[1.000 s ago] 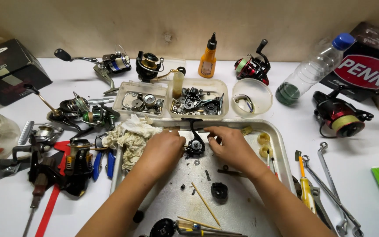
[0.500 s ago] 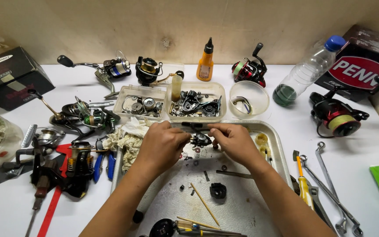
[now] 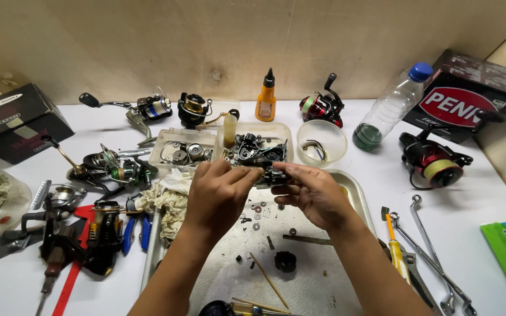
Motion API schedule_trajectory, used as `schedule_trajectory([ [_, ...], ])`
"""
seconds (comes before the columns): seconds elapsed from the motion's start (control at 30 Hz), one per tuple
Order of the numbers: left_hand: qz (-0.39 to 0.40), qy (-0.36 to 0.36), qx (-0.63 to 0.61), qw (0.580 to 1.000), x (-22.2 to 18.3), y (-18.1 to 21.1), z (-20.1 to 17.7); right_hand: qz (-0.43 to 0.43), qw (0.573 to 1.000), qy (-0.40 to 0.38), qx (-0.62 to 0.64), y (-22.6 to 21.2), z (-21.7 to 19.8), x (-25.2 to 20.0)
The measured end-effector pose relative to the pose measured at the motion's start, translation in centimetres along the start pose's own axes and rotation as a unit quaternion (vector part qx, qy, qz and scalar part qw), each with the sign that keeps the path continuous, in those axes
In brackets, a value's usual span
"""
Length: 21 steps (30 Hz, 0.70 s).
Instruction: Disassembling, cleaning, greasing, and reassembling a fishing reel as part of maintenance.
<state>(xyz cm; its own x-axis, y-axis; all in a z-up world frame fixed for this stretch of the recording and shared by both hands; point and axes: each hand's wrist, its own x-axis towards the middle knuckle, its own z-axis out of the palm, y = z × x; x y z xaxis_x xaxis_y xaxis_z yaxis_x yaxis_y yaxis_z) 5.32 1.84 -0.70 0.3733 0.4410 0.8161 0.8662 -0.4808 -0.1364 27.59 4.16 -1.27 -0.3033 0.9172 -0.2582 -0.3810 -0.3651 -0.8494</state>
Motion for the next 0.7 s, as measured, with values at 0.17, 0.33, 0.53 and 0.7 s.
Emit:
schedule_trajectory([
  [0.17,-0.058,-0.004,-0.079,0.995,-1.0,0.6,-0.2,-0.065,0.998,-0.014,-0.001,1.2,0.2,-0.4],
  [0.33,-0.087,-0.005,-0.146,0.986,-1.9,0.6,-0.3,-0.098,0.995,-0.028,-0.021,2.2,-0.2,-0.4],
  [0.53,-0.112,-0.016,-0.248,0.962,-2.8,0.4,0.0,-0.126,0.991,-0.049,-0.006,3.0,-0.6,-0.2],
  [0.7,-0.136,-0.029,-0.303,0.943,-3.7,-0.2,0.7,-0.135,0.989,-0.062,-0.007,3.1,-0.4,-0.5],
])
